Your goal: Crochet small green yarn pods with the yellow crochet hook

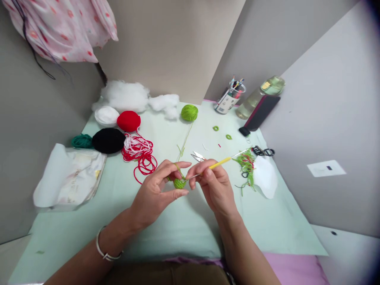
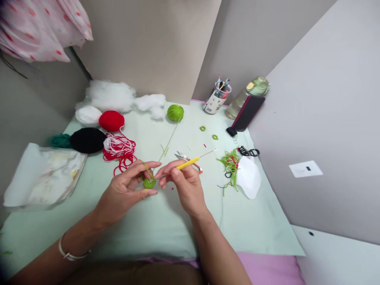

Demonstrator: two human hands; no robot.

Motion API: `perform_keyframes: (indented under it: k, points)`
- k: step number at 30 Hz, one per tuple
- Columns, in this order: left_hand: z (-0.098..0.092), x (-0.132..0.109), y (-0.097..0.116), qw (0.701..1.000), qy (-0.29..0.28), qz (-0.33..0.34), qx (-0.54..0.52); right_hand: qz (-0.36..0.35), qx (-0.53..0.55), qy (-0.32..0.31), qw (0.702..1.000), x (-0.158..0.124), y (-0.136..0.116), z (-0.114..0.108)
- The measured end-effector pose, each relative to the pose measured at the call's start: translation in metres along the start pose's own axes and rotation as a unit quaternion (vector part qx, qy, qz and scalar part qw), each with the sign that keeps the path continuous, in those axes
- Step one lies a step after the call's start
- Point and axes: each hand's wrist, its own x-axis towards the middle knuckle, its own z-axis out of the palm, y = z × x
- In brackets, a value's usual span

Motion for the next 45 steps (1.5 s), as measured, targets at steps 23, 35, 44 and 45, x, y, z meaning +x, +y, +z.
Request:
perform_keyframes:
  k: [23, 35, 44, 45]
  points:
    - [0.008, 0.003, -0.015, 0.995, 0.102, -0.001, 0.021, -0.389, -0.562, -0.08, 0.725, -0.016, -0.007, 0.004]
    - [0.005, 0.004, -0.006, 0.993, 0.066, -0.028, -0.096, -0.391, -0.512, -0.038, 0.764, -0.018, -0.005, 0.002]
    - [0.01, 0.004, -0.007, 0.981, 0.095, -0.065, -0.157, -0.415, -0.573, -0.006, 0.706, -0.022, 0.004, 0.001]
    - [0.011, 0.003, -0.008, 0.978, 0.088, -0.073, -0.172, -0.41, -0.585, -0.003, 0.7, -0.024, 0.004, 0.002]
